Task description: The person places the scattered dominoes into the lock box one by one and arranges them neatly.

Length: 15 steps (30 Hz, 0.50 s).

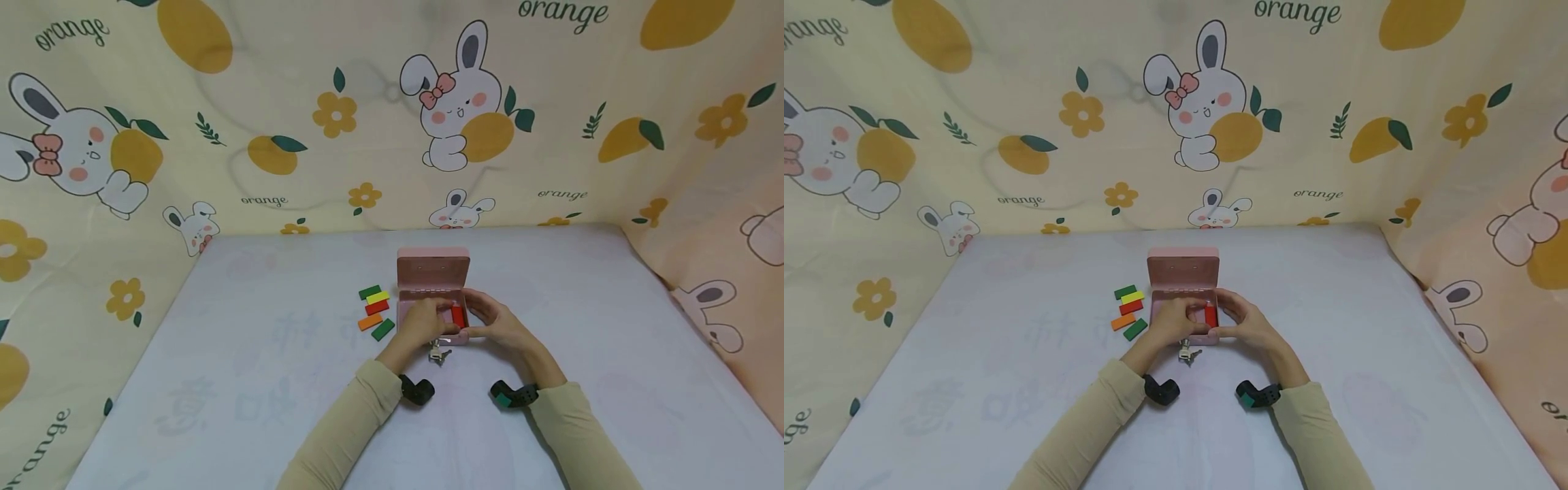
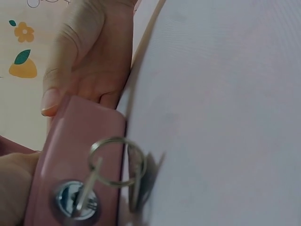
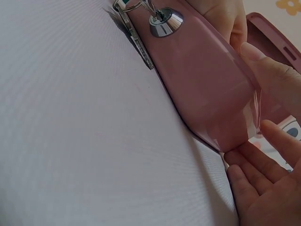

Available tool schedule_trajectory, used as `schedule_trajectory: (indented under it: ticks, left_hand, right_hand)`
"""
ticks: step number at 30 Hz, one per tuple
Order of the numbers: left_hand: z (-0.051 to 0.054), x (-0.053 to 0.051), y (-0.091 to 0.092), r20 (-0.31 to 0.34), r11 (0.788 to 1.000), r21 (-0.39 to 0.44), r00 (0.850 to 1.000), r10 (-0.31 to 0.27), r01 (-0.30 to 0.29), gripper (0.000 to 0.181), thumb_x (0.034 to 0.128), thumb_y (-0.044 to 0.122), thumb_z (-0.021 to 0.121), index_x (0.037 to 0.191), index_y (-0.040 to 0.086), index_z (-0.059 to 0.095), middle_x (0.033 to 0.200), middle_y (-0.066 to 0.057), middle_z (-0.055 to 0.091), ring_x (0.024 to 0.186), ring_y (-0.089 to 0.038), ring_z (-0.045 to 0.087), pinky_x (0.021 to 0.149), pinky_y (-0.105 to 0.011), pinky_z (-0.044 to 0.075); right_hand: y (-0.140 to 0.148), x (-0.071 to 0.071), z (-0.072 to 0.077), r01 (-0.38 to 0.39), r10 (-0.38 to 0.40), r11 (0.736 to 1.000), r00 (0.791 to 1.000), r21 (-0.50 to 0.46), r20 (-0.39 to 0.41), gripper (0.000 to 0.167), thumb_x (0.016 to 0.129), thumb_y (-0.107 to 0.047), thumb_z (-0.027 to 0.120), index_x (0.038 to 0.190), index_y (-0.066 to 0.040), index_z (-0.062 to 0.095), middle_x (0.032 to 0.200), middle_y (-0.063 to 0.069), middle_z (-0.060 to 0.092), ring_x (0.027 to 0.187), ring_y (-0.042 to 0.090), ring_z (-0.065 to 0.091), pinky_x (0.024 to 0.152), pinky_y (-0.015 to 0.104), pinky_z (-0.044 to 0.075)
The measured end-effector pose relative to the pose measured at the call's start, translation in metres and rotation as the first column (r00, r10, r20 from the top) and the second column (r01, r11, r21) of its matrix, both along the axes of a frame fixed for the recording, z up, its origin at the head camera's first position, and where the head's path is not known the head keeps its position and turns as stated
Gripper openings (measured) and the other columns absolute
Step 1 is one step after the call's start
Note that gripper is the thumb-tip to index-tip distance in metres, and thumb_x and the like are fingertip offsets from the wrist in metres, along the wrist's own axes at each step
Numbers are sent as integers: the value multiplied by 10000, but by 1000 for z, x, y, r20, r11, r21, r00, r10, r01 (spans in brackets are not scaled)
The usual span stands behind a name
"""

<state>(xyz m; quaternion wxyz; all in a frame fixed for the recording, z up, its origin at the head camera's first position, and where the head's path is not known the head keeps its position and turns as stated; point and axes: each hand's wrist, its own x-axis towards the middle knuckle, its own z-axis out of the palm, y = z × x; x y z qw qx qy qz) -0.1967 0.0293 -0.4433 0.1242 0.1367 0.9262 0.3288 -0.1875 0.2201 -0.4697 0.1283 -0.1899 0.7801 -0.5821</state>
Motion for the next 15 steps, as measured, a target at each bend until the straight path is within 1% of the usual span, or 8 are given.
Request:
schedule_trajectory:
  ticks: [3,6,9,12,15]
  left_hand:
    - [1,0,-2,-18,1000,17,1000,-7,7,500,807,306,774,1264,154,639,919,-52,662,748,-138,474,628,-217,368]
    - [3,0,-5,-39,999,44,999,-21,23,472,815,297,767,1250,156,647,758,-15,567,686,-108,446,573,-188,325]
    - [6,1,-8,-49,994,98,998,-34,38,448,824,277,760,1242,156,653,713,10,537,674,-89,449,575,-166,334]
    - [10,3,-12,-36,987,157,999,-36,41,433,832,260,751,1243,165,652,725,9,560,698,-87,474,608,-165,365]
    - [13,4,-18,-30,984,174,999,-44,49,420,846,271,737,1250,200,646,744,12,576,723,-88,499,646,-181,383]
  right_hand:
    - [-1,1,0,7,-7,1000,1000,11,-4,835,804,-58,748,1485,13,270,1557,255,262,1453,463,222,1156,528,202]
    - [-2,1,0,11,-11,1000,1000,12,-9,830,800,-55,750,1483,3,282,1553,248,280,1454,454,229,1158,527,211]
    - [-2,1,0,8,-7,1000,1000,19,-25,826,803,-55,746,1481,17,279,1546,262,285,1446,469,233,1154,545,210]
    - [-1,0,0,1,0,1000,999,31,-38,826,809,-55,740,1481,37,267,1546,278,270,1439,482,231,1144,554,204]
    - [0,0,-1,-4,5,999,999,35,-38,833,812,-57,737,1486,40,258,1553,279,254,1441,483,227,1142,557,206]
